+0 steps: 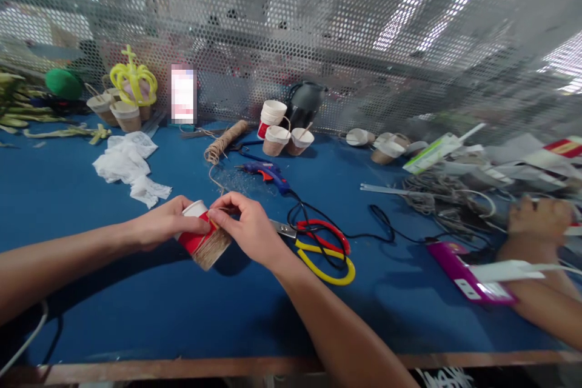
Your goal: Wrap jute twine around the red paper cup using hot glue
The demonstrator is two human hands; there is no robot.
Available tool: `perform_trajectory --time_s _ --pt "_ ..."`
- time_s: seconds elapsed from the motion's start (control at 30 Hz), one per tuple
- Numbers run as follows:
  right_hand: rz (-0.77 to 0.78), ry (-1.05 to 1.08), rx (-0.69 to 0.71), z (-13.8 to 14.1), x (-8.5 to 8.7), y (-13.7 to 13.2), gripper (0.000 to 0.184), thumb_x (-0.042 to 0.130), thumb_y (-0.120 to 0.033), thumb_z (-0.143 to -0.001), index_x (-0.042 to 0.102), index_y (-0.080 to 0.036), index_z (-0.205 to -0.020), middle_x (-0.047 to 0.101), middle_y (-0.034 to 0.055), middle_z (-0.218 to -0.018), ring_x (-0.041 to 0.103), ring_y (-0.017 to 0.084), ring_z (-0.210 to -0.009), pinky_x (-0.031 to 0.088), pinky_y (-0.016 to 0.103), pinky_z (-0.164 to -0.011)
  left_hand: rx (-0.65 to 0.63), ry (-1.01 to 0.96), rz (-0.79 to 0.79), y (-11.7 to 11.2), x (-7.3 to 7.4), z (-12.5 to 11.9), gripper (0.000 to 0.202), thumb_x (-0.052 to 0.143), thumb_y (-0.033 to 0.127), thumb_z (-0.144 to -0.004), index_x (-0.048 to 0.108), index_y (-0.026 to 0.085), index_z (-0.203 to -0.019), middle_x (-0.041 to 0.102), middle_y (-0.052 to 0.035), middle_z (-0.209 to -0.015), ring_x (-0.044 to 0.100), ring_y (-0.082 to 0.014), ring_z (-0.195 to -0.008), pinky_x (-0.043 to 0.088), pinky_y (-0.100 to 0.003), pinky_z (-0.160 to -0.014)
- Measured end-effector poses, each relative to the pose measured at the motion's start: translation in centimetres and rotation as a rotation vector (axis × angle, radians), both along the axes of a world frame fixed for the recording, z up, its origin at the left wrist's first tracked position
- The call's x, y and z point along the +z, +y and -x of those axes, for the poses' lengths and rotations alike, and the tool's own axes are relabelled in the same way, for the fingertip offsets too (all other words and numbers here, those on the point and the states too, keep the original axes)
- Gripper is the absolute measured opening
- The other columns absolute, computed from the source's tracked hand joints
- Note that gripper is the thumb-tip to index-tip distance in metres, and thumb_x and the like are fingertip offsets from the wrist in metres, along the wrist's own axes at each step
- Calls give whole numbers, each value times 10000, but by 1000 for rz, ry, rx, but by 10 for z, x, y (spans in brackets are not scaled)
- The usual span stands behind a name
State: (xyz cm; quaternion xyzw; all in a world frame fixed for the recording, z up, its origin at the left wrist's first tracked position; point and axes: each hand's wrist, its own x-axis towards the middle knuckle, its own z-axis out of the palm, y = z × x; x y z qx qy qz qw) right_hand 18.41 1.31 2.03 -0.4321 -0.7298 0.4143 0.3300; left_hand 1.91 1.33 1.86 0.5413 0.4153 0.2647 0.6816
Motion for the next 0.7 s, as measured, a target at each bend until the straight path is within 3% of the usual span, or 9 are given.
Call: perform_trajectory --time_s 0.13,0.33,0.53,0.7 --pt "-136 -124 -82 -4 0 8 142 534 -297 -782 565 -171 -724 592 21 -732 539 143 -711 434 291 -688 -46 -50 71 1 3 2 158 631 247 -562 543 121 -528 500 39 -462 399 -69 -419 281 -203 -437" --pt "-353 -185 -80 -12 0 25 157 525 -263 -792 622 -169 -712 601 56 -861 555 149 -808 426 293 -752 -264 -113 160 -2 9 7 142 652 231 -501 622 97 -538 561 8 -474 453 -82 -425 319 -201 -452" --pt "-372 -347 9 2 13 47 116 529 -167 -770 639 -136 -754 614 49 -761 558 141 -724 438 278 -680 -332 -132 175 -3 8 8 119 641 220 -503 616 105 -517 552 25 -444 434 -69 -400 331 -198 -458" --pt "-271 -190 106 42 14 59 130 525 -102 -749 637 -124 -811 631 51 -845 577 124 -787 447 259 -726 -405 -160 200 -5 11 7 90 626 192 -491 621 111 -531 560 23 -439 447 -82 -403 353 -213 -473"
